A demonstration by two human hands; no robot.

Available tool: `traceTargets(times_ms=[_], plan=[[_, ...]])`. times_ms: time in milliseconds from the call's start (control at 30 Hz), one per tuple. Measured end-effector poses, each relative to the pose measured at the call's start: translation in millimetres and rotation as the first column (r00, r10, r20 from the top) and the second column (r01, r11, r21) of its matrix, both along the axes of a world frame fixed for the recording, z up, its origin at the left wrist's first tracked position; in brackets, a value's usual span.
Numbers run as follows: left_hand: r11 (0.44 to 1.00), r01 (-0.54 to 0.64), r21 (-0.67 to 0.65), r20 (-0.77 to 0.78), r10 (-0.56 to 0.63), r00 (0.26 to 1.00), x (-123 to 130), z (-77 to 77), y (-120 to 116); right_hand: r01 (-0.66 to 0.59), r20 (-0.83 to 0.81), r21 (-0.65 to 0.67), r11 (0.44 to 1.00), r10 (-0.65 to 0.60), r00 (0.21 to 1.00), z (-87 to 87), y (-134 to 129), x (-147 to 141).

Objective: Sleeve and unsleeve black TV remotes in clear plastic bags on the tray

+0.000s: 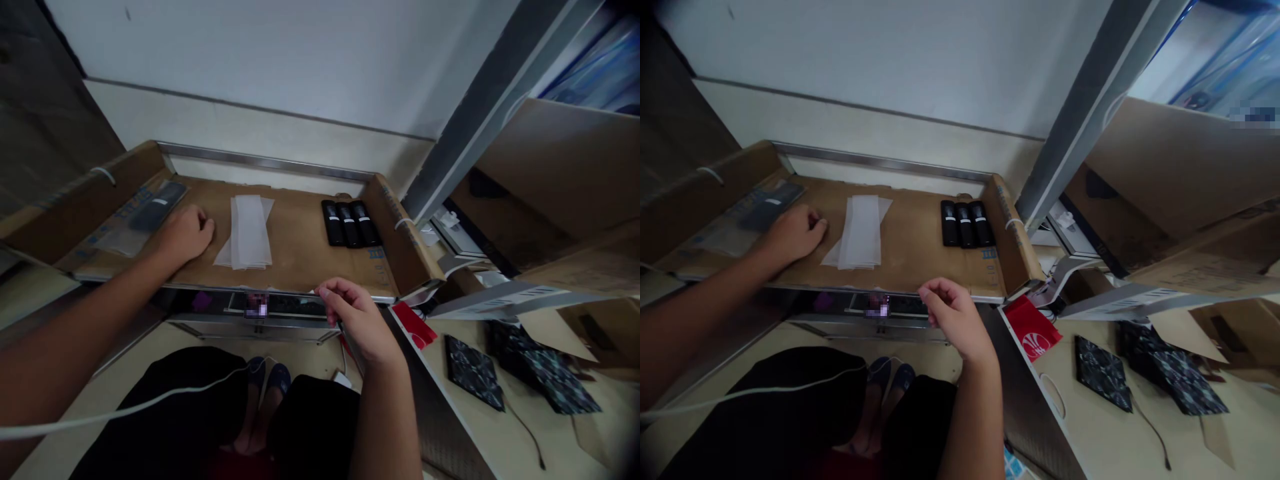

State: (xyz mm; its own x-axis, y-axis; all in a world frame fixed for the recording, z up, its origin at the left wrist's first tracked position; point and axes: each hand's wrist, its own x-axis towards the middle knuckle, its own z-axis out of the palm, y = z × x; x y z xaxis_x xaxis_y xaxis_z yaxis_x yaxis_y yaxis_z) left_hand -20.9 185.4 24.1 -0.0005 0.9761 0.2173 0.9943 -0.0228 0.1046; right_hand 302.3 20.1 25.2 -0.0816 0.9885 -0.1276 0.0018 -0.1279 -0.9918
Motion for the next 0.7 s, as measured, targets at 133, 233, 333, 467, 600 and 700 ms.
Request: traceTargets(times_ms=[133,233,333,467,600,700], plan=[[1.000,0.001,0.005,0.004,-0.001,1.000,-2.1,-2.2,5.8,0.112,-0.031,0.081,0.990,-0.110,0.993,-6.2,3.5,-1.5],[1.000,0.005,0.006,0.029,-0.005,1.000,-3.8,0.1,5.3,0.261,-0.116,0.137,0.956,-0.246,0.962,-9.9,9.0,-4.2],[1.000,0.017,0.004,0.034,-0.017,0.999,-3.9,0.0,4.2,0.379,-0.188,0.163,0.911,-0.348,0.918,-10.5,13.6,-8.3],[0.999,0.032,0.025,0.010,-0.032,0.999,-5.7,-2.8,5.7,0.435,-0.114,0.239,0.868,-0.420,0.900,-9.1,13.5,-10.7],[0.999,0.038,0.016,0.004,-0.039,0.999,-7.1,-3.7,7.0,0.454,-0.094,0.272,0.848,-0.446,0.890,-9.4,9.8,-6.4],[0.999,0.043,0.024,0.001,-0.043,0.999,-6.5,-3.3,6.3,0.466,-0.037,0.322,0.824,-0.481,0.876,-8.7,10.1,-0.9]])
